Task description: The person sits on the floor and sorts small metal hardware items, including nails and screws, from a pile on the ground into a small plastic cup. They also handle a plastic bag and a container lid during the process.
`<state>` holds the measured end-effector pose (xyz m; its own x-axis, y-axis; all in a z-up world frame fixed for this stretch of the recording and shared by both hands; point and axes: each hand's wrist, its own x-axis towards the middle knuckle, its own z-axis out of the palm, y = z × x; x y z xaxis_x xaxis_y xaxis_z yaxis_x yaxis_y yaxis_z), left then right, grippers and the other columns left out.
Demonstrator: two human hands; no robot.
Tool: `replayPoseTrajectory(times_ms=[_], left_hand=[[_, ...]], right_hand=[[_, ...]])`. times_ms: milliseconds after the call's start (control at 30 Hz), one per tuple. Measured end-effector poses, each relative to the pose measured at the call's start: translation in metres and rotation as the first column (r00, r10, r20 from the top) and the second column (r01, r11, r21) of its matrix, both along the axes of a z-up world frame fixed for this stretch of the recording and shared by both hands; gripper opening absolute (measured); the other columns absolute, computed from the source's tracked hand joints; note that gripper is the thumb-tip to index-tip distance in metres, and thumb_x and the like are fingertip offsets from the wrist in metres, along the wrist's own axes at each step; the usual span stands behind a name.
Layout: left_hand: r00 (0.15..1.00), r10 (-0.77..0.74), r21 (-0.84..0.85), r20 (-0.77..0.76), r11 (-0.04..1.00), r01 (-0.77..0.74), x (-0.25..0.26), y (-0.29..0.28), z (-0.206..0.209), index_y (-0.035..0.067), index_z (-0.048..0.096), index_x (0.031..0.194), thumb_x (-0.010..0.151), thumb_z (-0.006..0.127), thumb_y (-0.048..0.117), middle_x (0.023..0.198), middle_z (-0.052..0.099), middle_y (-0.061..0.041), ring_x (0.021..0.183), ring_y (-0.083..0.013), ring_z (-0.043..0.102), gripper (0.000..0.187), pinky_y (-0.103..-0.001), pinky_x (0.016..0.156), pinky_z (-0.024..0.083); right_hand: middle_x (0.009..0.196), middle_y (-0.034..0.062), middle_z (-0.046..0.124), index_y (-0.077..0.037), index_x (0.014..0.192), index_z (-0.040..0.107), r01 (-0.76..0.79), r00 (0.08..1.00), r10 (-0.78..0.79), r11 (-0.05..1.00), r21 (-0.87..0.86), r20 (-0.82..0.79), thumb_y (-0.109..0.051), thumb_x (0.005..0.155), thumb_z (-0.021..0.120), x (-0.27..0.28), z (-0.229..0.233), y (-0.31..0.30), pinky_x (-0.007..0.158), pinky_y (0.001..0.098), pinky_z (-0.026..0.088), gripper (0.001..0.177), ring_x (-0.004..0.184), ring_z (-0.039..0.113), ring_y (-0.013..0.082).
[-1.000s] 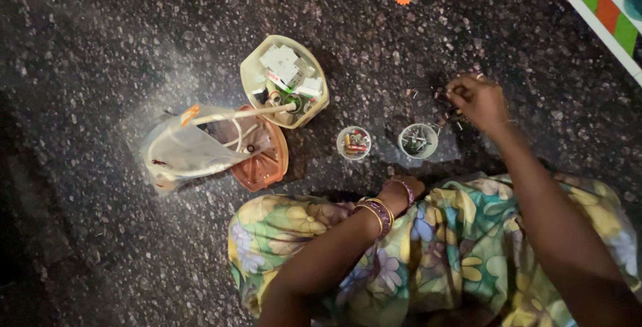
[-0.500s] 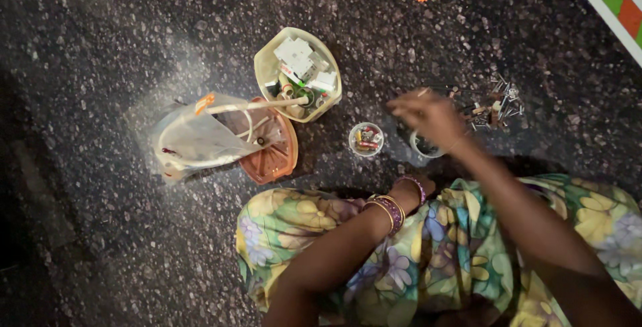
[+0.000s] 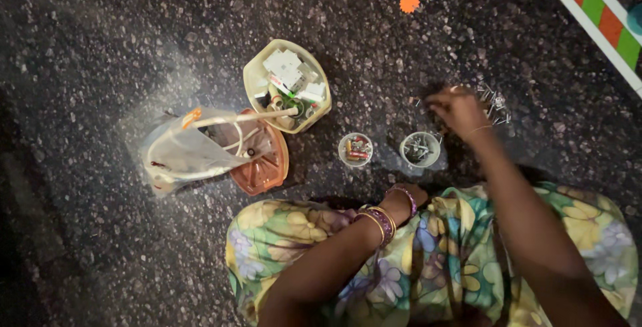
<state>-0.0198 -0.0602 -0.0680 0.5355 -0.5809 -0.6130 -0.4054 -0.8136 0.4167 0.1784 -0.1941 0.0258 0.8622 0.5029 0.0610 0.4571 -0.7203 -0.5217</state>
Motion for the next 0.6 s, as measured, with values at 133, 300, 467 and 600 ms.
replayPoseTrajectory(times_ms=[133, 300, 467, 600], left_hand=[[0.998, 0.030, -0.019, 0.048, 0.999, -0.029, -0.004, 0.007, 0.009, 0.005, 0.078, 0.111, 0.093, 0.060, 0.014, 0.116, 0.074, -0.020, 0.108, -0.0358, 0.074, 0.027, -0.047, 0.088, 0.061], [0.999, 0.031, 0.008, 0.015, 0.999, -0.031, -0.001, 0.002, 0.004, 0.006, 0.077, 0.113, 0.095, 0.058, 0.016, 0.119, 0.073, -0.021, 0.109, -0.0371, 0.072, 0.028, -0.050, 0.087, 0.060], [0.998, 0.041, 0.035, -0.041, 0.999, -0.039, 0.001, 0.003, 0.000, 0.004, 0.077, 0.115, 0.094, 0.059, 0.014, 0.121, 0.072, -0.022, 0.110, -0.0390, 0.072, 0.029, -0.051, 0.088, 0.061], [0.993, 0.080, 0.031, -0.081, 0.997, -0.077, 0.005, 0.001, 0.001, 0.004, 0.076, 0.115, 0.096, 0.057, 0.017, 0.122, 0.071, -0.021, 0.112, -0.0399, 0.071, 0.029, -0.053, 0.089, 0.059]], right_hand=[[0.107, 0.0096, 0.069, -0.014, 0.103, 0.078, -0.125, 0.969, 0.140, 0.988, -0.087, 0.202, -0.012, 0.086, 0.074, -0.004, 0.007, 0.020, 0.088, 0.0404, 0.057, 0.017, 0.106, 0.065, 0.0283], [0.105, 0.0079, 0.067, -0.012, 0.103, 0.075, -0.137, 0.949, 0.202, 0.956, -0.259, 0.242, -0.009, 0.088, 0.067, -0.011, 0.010, 0.026, 0.086, 0.0393, 0.058, 0.017, 0.114, 0.064, 0.0261], [0.098, 0.0073, 0.068, -0.010, 0.100, 0.076, -0.116, 0.982, 0.125, 0.991, -0.070, 0.142, -0.018, 0.088, 0.075, -0.003, 0.024, 0.026, 0.082, 0.0372, 0.059, 0.014, 0.096, 0.066, 0.0236], [0.091, 0.0035, 0.072, -0.011, 0.097, 0.079, 0.021, 0.982, 0.006, 0.990, 0.140, -0.191, -0.021, 0.087, 0.082, -0.009, 0.068, 0.017, 0.074, 0.0312, 0.060, 0.014, 0.081, 0.068, 0.0159]])
